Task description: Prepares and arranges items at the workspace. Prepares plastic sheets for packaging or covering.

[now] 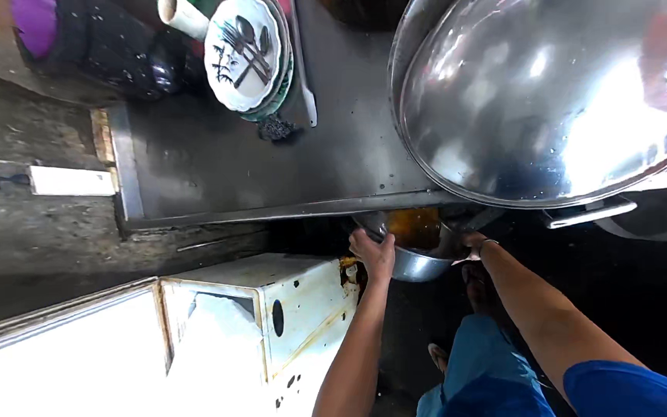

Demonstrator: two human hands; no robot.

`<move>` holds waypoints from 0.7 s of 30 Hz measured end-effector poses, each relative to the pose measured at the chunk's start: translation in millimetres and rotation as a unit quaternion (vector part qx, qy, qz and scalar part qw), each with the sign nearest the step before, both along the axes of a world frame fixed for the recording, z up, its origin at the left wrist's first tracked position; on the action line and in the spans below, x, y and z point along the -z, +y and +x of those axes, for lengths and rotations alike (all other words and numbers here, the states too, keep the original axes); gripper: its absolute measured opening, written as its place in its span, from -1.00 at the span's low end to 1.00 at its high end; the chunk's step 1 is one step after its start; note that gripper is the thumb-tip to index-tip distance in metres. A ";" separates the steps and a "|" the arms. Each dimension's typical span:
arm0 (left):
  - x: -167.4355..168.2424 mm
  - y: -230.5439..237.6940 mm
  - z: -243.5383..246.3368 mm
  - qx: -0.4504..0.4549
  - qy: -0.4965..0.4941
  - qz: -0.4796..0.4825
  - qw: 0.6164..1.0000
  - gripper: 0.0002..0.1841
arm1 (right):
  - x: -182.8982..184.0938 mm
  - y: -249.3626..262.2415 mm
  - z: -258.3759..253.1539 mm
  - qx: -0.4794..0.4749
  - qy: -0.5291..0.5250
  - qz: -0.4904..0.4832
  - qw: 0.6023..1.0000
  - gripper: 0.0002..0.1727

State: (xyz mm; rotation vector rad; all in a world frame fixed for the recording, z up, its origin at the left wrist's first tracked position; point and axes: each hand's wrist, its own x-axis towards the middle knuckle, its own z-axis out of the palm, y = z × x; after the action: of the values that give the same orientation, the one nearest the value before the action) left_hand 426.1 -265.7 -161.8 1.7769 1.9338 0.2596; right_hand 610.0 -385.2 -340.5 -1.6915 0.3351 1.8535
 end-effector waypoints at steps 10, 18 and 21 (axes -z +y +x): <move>42.2 -61.2 14.2 0.280 0.010 0.097 0.955 -0.19 | 64.1 -30.0 13.5 -0.035 0.173 0.030 0.984 -0.58; 9.3 -120.9 -71.3 0.279 -0.060 0.126 0.950 -0.44 | 41.6 -84.7 -48.5 -0.185 -0.006 0.047 0.982 -0.44; -30.3 -164.8 -163.8 0.211 -0.129 0.158 0.956 -0.55 | -11.5 -95.5 -94.4 -0.137 -0.065 0.087 0.985 -0.04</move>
State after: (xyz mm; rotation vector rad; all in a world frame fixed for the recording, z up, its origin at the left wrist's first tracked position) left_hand 262.2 -430.6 -131.4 2.1827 1.3472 0.6397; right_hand 515.6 -480.7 -329.0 -1.7949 -0.1167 1.8880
